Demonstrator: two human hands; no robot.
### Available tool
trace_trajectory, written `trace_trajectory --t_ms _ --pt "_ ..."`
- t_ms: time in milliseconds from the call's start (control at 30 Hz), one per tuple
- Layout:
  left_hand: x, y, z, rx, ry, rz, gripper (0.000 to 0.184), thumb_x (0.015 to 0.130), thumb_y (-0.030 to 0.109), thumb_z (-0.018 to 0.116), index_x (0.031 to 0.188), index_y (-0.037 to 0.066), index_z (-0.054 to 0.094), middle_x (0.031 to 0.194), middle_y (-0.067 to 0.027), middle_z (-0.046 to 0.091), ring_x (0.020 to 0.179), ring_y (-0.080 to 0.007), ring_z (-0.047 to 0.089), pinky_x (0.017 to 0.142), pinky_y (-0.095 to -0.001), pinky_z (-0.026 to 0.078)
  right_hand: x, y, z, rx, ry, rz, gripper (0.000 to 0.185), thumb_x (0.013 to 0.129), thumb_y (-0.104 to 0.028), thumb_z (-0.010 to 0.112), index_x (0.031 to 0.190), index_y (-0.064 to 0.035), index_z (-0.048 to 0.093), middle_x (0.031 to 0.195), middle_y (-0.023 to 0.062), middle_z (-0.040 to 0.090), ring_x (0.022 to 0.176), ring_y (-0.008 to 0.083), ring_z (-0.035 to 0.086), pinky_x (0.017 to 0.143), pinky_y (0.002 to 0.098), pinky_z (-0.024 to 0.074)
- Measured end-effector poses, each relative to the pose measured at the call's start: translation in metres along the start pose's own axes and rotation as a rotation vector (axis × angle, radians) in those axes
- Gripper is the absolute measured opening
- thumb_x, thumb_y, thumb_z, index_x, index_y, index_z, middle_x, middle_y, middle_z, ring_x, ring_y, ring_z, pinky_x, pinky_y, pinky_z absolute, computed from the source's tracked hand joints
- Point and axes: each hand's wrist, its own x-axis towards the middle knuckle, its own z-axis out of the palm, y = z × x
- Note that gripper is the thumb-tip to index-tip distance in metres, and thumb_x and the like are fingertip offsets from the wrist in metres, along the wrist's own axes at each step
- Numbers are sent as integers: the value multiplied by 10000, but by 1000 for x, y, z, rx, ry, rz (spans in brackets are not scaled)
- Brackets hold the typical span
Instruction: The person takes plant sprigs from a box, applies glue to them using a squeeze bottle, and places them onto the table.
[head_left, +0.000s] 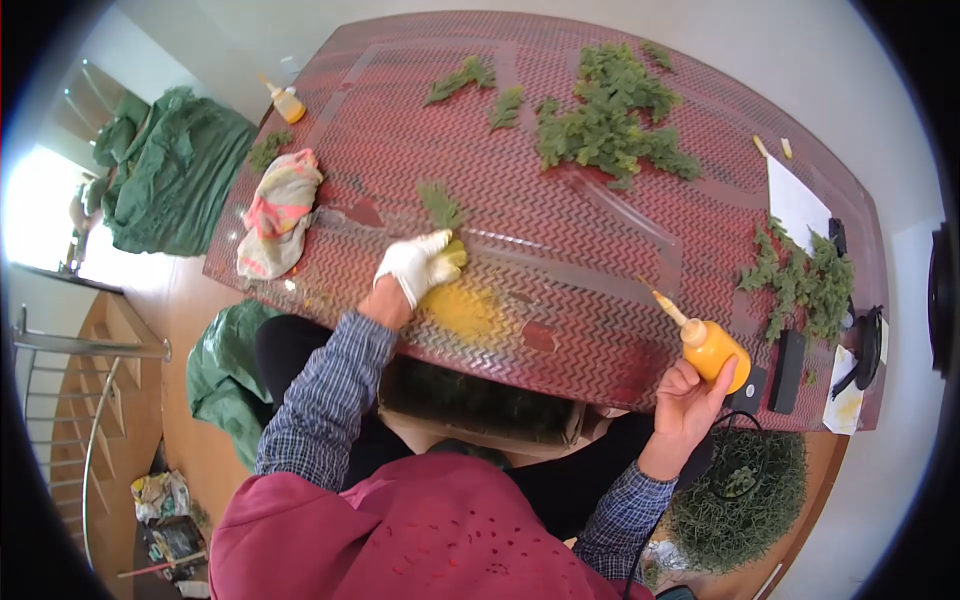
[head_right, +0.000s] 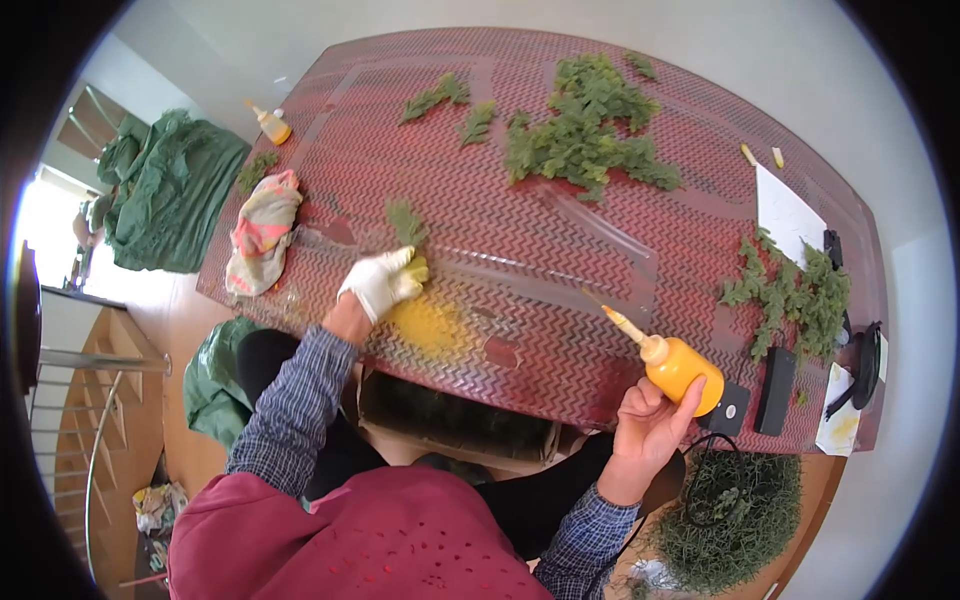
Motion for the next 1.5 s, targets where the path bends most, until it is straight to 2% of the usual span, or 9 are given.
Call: trace_trajectory --t_ms 100,300,533,633,733,833,933,1133,1500 --pt "-57 -41 -10 -304 80 -74 273 933 118 602 1164 -24 572 1152 -194 613 1050 -346 605 915 -468 512 0 1 -2 40 -51 72 458 939 -402 601 1190 -22 551 862 44 575 584 108 421 496 228 348" --pt "-122 -108 43 -703 84 -113 362 927 115 614 1236 -24 488 1304 -210 511 1227 -362 495 1060 -478 421 0 9 1 -13 -24 110 494 918 -372 644 1232 -15 510 858 42 535 601 104 414 509 224 359" --pt "-119 -115 90 -759 101 -128 463 980 301 543 1279 -29 417 1311 -217 502 1207 -341 515 1026 -471 444 4 17 -1 -48 -11 120 506 911 -362 657 1241 -11 501 829 42 528 593 110 424 511 225 363" --pt "-131 -134 79 -735 -343 -304 546 977 402 519 1291 -32 414 1301 -212 519 1151 -330 565 1006 -442 451 4 19 0 -54 -19 120 490 912 -356 657 1229 -13 511 862 55 555 593 112 428 511 226 364" --pt "-169 -92 77 132 -354 -364 375 972 280 567 1206 -13 586 1075 -144 666 929 -252 672 852 -347 538 4 21 0 -104 -20 80 470 918 -351 649 1216 -12 520 905 69 582 592 111 428 511 227 362" --pt "-167 -78 54 908 10 660 189 868 96 677 1048 45 701 929 -99 708 838 -162 685 777 -286 536 2 22 -3 -139 -33 63 463 924 -354 637 1217 -13 525 946 75 598 589 112 431 508 224 358" --pt "-135 -58 22 1481 171 1082 547 764 233 760 1277 143 591 1316 -236 520 1208 -370 516 994 -431 427 -6 36 2 -179 -33 51 450 943 -365 607 1217 -16 533 963 76 615 581 110 428 502 222 350" --pt "-98 -65 18 1751 19 876 755 673 526 727 1367 327 508 1432 -387 252 1322 -556 256 1080 -593 247 -27 94 18 -271 25 -13 463 949 -372 595 1233 -13 526 1024 98 641 612 128 494 519 225 405" --pt "-95 -67 21 1767 148 703 656 671 582 706 1295 470 538 1453 -315 293 1321 -560 240 1088 -633 182 -25 161 17 -543 21 -38 348 942 -337 620 1160 -72 564 972 61 668 632 102 544 531 203 420"
